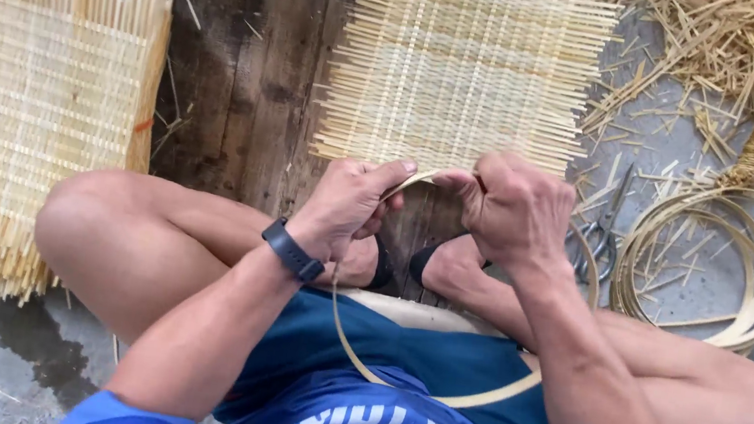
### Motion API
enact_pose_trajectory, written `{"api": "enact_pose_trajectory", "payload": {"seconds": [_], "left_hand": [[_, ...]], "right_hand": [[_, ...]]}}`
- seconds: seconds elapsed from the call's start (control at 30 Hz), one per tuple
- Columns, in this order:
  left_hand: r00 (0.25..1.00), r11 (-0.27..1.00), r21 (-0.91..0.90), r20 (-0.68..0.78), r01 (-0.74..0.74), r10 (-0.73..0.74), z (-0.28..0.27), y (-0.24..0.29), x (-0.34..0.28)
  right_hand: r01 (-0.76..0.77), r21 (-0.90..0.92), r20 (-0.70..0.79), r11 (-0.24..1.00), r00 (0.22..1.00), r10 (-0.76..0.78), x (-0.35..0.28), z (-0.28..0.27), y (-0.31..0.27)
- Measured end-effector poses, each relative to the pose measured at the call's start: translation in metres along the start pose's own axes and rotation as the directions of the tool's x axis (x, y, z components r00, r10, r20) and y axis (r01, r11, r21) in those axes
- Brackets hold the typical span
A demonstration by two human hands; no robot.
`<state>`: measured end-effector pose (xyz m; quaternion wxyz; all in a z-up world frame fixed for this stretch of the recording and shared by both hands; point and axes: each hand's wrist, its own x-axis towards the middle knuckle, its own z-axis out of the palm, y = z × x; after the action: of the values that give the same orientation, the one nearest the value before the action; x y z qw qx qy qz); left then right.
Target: The person sits on the floor assembling round woven bamboo trays. They fit a woven bamboo mat into a circular bamboo rim, press the mat into shape, use scissors to trim the protruding bamboo strips around the edge, and shake the finished tray to settle it.
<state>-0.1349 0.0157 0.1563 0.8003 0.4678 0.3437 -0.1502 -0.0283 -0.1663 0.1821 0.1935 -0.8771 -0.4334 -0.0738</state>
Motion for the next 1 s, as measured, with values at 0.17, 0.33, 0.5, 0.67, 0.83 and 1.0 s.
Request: {"api": "enact_pose_trajectory", "payload": {"seconds": [0.17,0.33,0.5,0.67,0.83,1.0], "left_hand": [[0.993,0.997,0.006,-0.092,-0.075,0.075,0.005,0.019,-0.003],[0.997,0.98,-0.195,-0.075,-0.036,0.021,-0.002,0.009,0.001],[0.982,0.954,-0.24,-0.104,-0.179,0.158,0.002,-0.008,0.011],[0.99,0.975,-0.185,-0.09,-0.12,0.105,-0.025,-0.007,0.016],[0.946,0.747,-0.593,-0.079,-0.299,0.316,-0.034,0.004,0.037],[0.977,0.978,-0.045,-0.072,-0.203,0.199,-0.019,0.076,0.034]], "right_hand": [[-0.221,0.018,-0.008,0.975,0.975,0.222,-0.003,0.001,0.0],[-0.291,0.156,-0.046,0.944,0.953,0.301,-0.003,-0.012,0.037],[-0.575,0.053,0.048,0.816,0.818,0.573,-0.023,0.012,0.045],[-0.209,0.494,-0.097,0.844,0.951,0.292,-0.038,-0.016,0.084],[-0.35,0.864,0.504,-0.363,0.62,0.602,-0.054,-0.014,0.108],[-0.349,0.882,0.469,-0.316,0.714,0.521,-0.055,-0.013,0.112]]}}
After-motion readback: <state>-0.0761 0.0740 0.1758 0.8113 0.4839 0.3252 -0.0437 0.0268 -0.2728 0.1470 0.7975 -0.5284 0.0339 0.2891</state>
